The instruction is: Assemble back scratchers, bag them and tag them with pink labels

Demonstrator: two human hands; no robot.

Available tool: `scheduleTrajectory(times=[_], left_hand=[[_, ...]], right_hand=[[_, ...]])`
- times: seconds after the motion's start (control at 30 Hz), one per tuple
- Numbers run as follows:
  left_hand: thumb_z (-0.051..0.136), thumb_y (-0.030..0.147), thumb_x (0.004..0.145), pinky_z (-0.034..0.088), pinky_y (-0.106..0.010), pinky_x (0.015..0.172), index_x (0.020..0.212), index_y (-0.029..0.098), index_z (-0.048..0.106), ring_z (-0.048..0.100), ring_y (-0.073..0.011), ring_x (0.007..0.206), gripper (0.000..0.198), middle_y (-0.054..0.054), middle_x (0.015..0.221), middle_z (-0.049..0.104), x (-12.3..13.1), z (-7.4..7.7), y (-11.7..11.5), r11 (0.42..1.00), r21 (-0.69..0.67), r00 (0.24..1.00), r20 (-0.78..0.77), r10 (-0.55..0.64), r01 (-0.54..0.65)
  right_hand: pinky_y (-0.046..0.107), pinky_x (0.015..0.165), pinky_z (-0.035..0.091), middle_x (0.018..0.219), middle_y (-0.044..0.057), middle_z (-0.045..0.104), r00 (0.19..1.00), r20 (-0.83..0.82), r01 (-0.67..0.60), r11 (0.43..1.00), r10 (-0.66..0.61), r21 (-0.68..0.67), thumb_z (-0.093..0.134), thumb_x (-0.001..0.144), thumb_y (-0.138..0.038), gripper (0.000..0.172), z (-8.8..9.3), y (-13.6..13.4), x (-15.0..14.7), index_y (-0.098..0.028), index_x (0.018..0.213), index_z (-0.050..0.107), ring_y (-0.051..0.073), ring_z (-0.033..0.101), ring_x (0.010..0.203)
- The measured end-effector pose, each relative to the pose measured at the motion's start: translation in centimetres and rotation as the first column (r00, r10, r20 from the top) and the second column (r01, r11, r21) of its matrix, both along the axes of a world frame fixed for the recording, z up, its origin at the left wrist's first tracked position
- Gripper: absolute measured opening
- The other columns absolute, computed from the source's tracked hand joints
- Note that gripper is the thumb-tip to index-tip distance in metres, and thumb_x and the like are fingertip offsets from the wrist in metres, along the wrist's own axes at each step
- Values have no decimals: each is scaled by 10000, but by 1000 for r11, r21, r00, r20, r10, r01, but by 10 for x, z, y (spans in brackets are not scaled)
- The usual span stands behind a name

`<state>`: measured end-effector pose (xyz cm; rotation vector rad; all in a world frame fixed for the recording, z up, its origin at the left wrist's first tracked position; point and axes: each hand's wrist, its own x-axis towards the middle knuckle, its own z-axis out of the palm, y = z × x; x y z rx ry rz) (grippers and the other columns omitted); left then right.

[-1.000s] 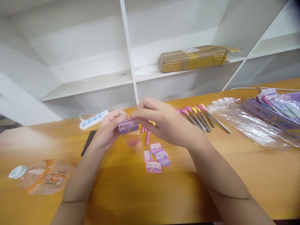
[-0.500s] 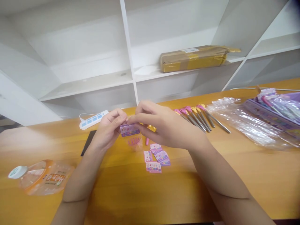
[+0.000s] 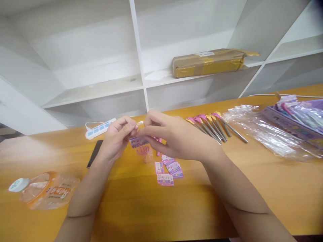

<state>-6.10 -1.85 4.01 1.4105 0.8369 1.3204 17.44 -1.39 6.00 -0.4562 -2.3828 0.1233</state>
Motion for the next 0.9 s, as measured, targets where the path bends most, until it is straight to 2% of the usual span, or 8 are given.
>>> scheduleTrajectory(times=[0.17,0.3,0.4,0.53,0.63,0.73,0.83,0.9], left_hand=[[853,465,922,405,-225,579,719,191,602,474,-103,616,423,15,674,547,0,0,-1,1000,2,1000,-8,-6,6],[839,460,937,430,-230,607,740,198,621,496,-111,636,394,15,674,550,0,0,-1,1000,17,1000,-28,6,-6],[841,484,929,430,-235,604,752,198,639,501,-114,639,392,9,691,564,2,-1,-1,999,27,999,-45,30,-29],[800,578,942,454,-250,622,811,201,666,533,-130,666,421,-3,731,589,1,-3,0,998,63,997,-76,23,-18],[855,587,886,518,-279,698,1021,216,734,625,-166,785,413,-39,900,684,-2,-3,-2,990,124,974,-221,-44,72],[937,396,832,564,-309,823,1175,239,748,696,-213,976,422,-68,1098,737,-1,-1,-6,978,187,896,-444,-2,94],[858,291,899,573,-297,769,1153,250,745,712,-187,882,281,-36,1041,743,3,0,-9,979,196,833,-549,64,55],[816,268,924,568,-283,693,1129,248,734,708,-169,775,222,-14,963,735,4,-1,-9,985,163,829,-558,45,56]], right_hand=[[272,710,396,1088,63,590,999,-30,19,1000,-19,-5,517,1100,-209,249,0,1,2,-224,1230,728,135,507,804],[292,740,427,1162,90,612,991,-89,97,994,-101,-47,543,1100,-242,273,1,2,1,-207,1349,650,176,572,910],[288,722,404,1119,79,631,988,-80,126,990,-131,-62,557,1112,-278,152,0,4,-2,-196,1180,664,167,571,871],[282,707,353,997,45,630,983,-108,138,987,-147,-86,554,1119,-265,162,-2,9,-5,-188,992,621,138,529,799],[284,699,336,987,40,632,980,-135,135,985,-149,-107,589,1098,-250,129,-2,11,-5,-186,987,608,138,525,809],[283,707,348,999,43,644,980,-144,117,984,-135,-131,608,1073,-225,80,-1,12,-3,-188,1003,607,141,534,821],[278,718,369,988,41,651,981,-157,87,983,-112,-159,626,1054,-232,51,0,12,-1,-191,1034,602,146,549,825],[272,718,380,966,30,650,984,-153,64,982,-92,-178,648,1047,-254,96,0,11,0,-191,1111,613,146,553,813]])
